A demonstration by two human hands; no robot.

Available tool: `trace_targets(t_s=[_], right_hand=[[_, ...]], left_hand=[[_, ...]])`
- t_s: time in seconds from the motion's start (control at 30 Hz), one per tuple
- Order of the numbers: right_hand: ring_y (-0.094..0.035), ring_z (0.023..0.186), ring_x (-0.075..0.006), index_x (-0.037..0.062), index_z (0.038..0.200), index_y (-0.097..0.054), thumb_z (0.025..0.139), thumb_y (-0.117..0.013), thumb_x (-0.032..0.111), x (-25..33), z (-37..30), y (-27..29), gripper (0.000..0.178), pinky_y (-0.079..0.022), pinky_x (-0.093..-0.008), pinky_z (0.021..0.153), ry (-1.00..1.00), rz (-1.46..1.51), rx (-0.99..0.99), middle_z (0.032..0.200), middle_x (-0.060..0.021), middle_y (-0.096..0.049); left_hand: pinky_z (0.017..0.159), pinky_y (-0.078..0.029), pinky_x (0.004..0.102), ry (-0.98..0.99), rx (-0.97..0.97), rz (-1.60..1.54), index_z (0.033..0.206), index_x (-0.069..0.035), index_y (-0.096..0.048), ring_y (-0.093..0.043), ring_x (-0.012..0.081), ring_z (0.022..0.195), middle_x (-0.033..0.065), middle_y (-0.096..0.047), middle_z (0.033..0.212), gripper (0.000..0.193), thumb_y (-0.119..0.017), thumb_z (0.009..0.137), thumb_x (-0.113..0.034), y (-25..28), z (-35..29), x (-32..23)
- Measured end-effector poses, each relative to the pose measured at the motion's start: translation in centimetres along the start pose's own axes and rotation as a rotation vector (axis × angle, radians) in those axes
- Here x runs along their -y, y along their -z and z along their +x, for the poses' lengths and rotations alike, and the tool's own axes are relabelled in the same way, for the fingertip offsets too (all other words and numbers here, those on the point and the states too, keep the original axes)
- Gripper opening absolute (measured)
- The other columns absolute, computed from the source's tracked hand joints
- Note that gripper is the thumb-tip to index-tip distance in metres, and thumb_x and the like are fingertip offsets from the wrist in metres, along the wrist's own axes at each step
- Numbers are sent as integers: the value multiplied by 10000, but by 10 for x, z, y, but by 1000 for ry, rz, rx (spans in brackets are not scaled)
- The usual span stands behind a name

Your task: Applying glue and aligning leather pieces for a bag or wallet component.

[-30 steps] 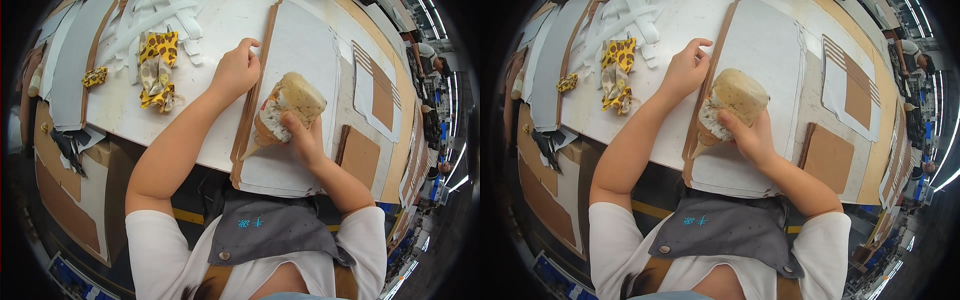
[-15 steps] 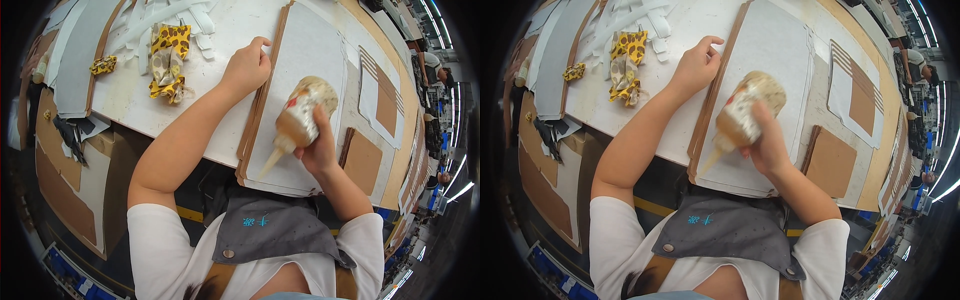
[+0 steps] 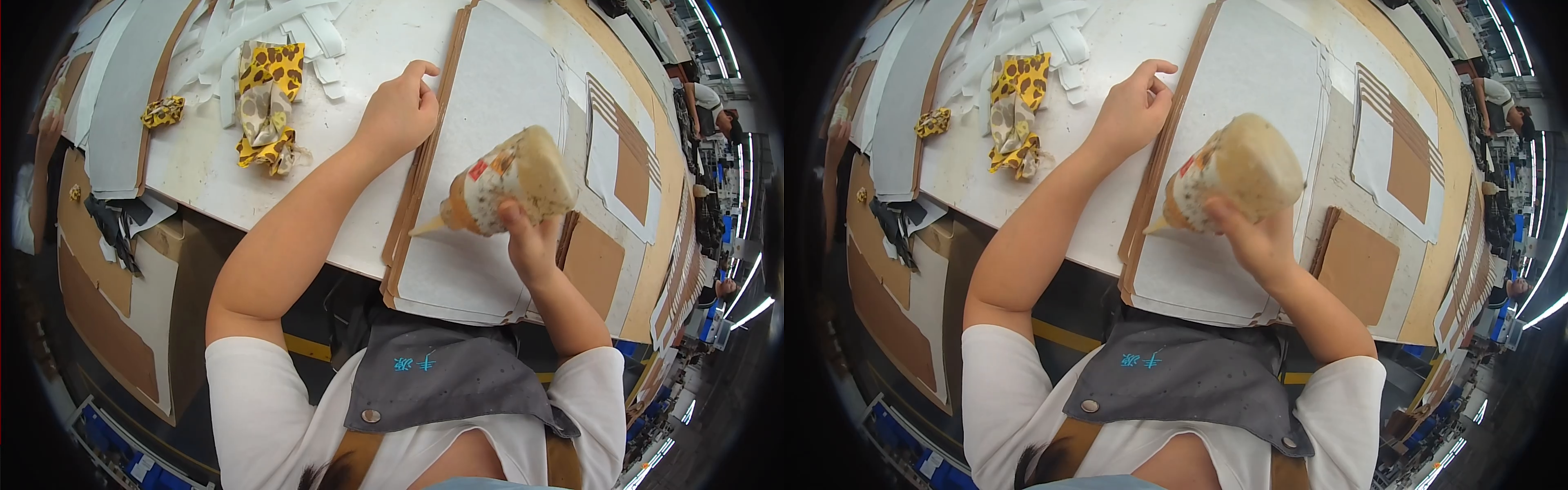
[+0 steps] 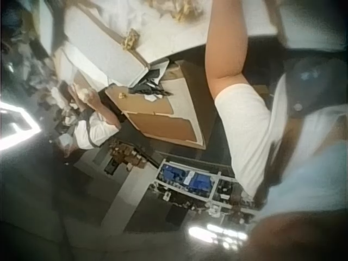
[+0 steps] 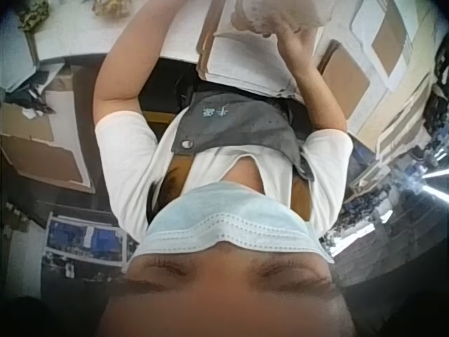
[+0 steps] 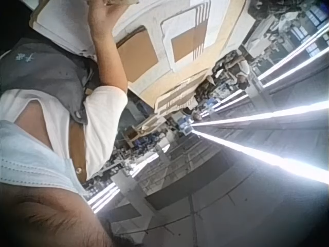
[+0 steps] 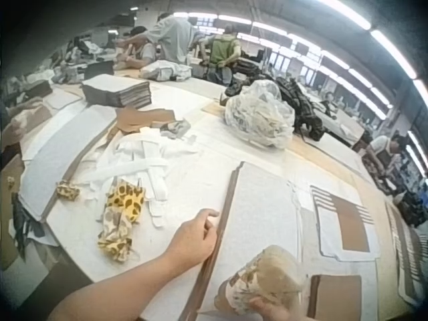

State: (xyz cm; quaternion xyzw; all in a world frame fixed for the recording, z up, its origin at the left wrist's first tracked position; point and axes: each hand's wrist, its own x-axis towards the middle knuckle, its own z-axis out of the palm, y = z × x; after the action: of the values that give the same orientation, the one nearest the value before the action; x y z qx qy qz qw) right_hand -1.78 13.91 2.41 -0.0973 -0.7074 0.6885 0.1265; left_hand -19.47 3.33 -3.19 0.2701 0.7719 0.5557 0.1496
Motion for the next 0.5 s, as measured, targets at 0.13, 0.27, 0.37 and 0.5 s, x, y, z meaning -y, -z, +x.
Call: trace_targets(t_s=[0.13, 0.27, 0.37, 0.5], right_hand=[[-530, 1047, -201, -32, 1209, -437, 766, -701, 85, -1, -23, -4, 529, -413, -329, 915, -90, -9, 172, 1113, -115, -550], [-607, 833, -153, 7, 1209, -419, 836, -608, 371, 5, -9, 1, 555, -477, -239, 481, -435, 461, 200, 1071, -97, -579], [-610, 682, -142, 71, 1156, -456, 902, -433, 486, 19, 45, 3, 487, -396, -231, 362, -406, 520, -87, 919, -92, -622], [-548, 585, -144, 49, 1061, -508, 855, -564, 459, 11, 128, 57, 462, -463, -267, 493, -26, 282, -282, 860, -80, -614]], left_hand=[[621, -451, 279, -5, -7, 2, 1133, -13, -511, -547, 125, 630, 65, -596, 767, 302, -478, 842, -83, -3, 3, 0], [607, -443, 274, -22, -14, -6, 1138, -11, -508, -536, 119, 609, 68, -596, 766, 308, -483, 840, -86, -3, 4, -4], [581, -432, 266, 11, -22, -6, 1137, -10, -502, -519, 113, 580, 68, -587, 753, 303, -480, 843, -79, 2, 0, -3], [530, -406, 244, 15, -28, -9, 1134, -9, -491, -489, 92, 536, 57, -565, 727, 287, -468, 854, -65, -1, 0, -4]])
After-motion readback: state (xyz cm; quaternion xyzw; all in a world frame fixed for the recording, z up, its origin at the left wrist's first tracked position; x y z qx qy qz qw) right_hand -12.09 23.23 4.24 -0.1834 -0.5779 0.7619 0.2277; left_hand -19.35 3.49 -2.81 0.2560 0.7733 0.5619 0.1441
